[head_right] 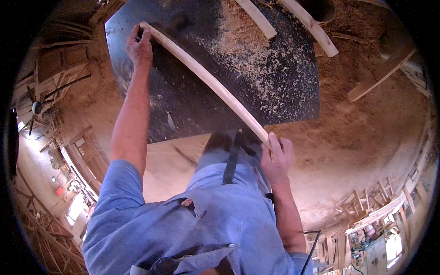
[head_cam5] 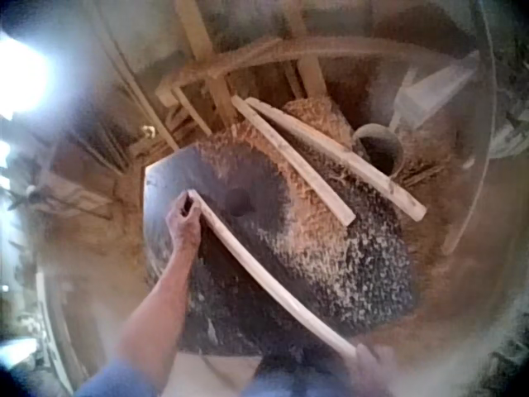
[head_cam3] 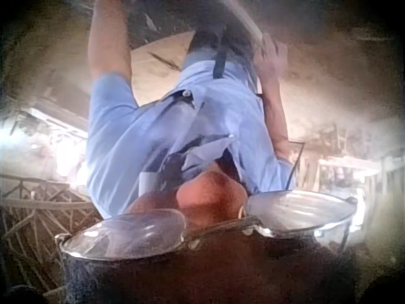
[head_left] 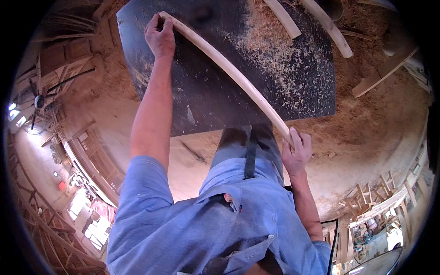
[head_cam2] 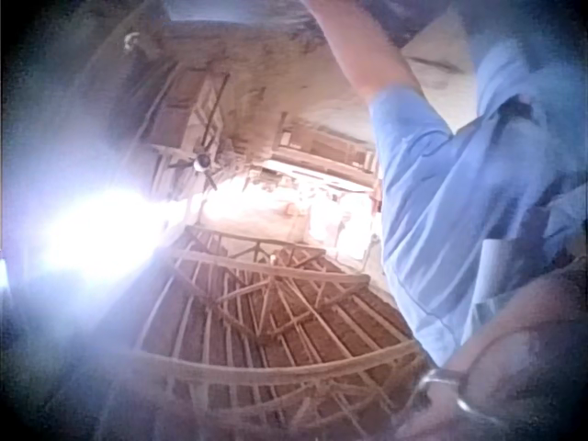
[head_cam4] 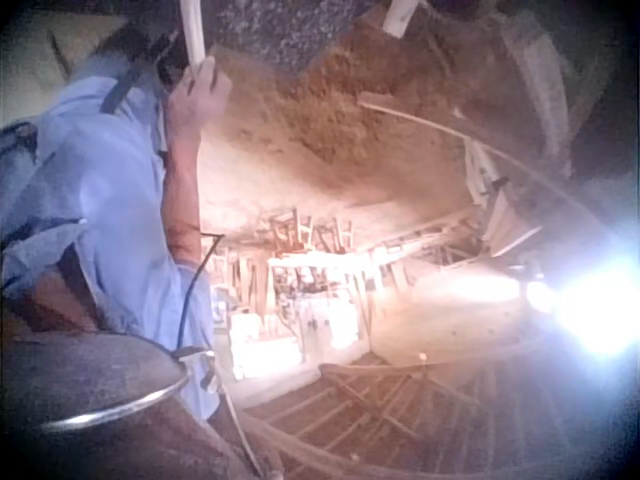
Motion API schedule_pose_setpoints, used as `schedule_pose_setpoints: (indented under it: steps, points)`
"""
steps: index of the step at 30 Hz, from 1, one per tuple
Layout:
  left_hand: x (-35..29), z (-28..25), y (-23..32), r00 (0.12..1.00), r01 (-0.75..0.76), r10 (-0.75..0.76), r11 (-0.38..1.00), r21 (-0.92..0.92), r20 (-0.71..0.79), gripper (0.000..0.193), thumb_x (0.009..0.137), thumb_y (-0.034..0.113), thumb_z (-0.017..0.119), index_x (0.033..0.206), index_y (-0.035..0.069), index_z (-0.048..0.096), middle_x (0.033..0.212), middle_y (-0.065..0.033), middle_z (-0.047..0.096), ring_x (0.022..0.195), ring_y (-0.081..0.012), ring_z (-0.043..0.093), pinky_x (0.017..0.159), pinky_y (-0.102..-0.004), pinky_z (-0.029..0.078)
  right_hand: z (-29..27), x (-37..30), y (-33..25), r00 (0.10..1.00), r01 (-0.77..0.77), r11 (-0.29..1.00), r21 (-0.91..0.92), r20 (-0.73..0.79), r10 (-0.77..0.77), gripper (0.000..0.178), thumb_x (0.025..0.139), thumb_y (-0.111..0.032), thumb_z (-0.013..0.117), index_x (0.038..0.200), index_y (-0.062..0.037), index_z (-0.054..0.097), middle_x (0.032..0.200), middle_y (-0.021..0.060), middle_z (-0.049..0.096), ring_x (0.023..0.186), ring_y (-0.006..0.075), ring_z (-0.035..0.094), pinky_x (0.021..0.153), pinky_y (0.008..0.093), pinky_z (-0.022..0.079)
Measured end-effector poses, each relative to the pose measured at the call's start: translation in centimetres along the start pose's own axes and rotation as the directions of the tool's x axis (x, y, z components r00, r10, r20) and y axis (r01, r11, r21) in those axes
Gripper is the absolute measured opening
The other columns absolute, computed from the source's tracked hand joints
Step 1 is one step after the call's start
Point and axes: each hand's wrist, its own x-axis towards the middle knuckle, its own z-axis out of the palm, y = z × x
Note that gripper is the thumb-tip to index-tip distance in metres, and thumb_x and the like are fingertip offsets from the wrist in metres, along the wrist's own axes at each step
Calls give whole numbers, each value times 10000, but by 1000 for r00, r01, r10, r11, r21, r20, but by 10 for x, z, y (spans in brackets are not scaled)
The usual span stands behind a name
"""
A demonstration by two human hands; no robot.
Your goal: The person uses a spindle sander to round and smooth a long wooden dowel. They repeatedly feed the dowel through the machine, rotate it, and inspect the surface, then place the finished piece on a nearby workbench.
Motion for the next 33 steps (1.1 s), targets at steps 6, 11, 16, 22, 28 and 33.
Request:
schedule_pose_setpoints:
  steps: [6, 11, 16, 22, 28, 33]
  points:
    - [5, 8, 3, 997, -69, 70, 996, 63, -12, 461, 885, 269, 786, 1272, 23, 734, 1173, -104, 722, 1076, -216, 640, 971, -337, 493, 1, 0, -3, 999, -24, 999, 37, 25, 23, 438, 780, -81, 822, 1205, -45, 724, 984, 159, 652, 839, 337, 655, 719, 426, 546]
    - [9, 12, 2, 998, -63, 64, 995, 83, -8, 458, 882, 271, 790, 1270, 33, 736, 1178, -97, 718, 1102, -216, 625, 990, -341, 479, 2, -4, -5, 994, -102, 993, 67, 44, 99, 394, 788, -104, 821, 1162, -54, 709, 986, 160, 672, 851, 351, 669, 716, 438, 551]
    - [9, 17, 15, 999, -47, 47, 996, 79, 0, 434, 866, 254, 796, 1250, 58, 741, 1252, -161, 691, 1223, -317, 580, 1095, -408, 444, 2, -3, -5, 991, -127, 986, 111, 57, 121, 364, 785, -111, 821, 1124, -50, 706, 963, 159, 679, 830, 344, 678, 700, 445, 544]
    - [19, 28, 15, 992, -110, 115, 989, 101, -42, 411, 926, 297, 749, 1240, 31, 747, 1186, -134, 738, 1104, -249, 660, 1017, -379, 488, -2, 0, -7, 969, -209, 964, 164, 169, 181, 361, 807, -121, 805, 1140, -28, 701, 973, 167, 693, 806, 341, 681, 701, 439, 539]
    - [32, 48, 33, 988, -125, 146, 945, 303, -46, 275, 969, 211, 667, 1178, 57, 756, 1213, -147, 701, 1246, -325, 530, 1069, -414, 443, -1, 3, -9, 946, -260, 952, 159, 238, 219, 421, 847, -149, 788, 1229, -29, 659, 991, 188, 688, 826, 376, 670, 749, 461, 536]
    - [34, 65, 34, 986, -68, 103, 967, 245, -133, 271, 993, 184, 596, 1142, 25, 757, 1157, -136, 726, 1203, -323, 563, 1059, -411, 453, 4, 8, -13, 969, -195, 966, 172, 187, 162, 437, 830, -130, 810, 1221, -45, 633, 1019, 190, 663, 877, 396, 658, 765, 465, 539]
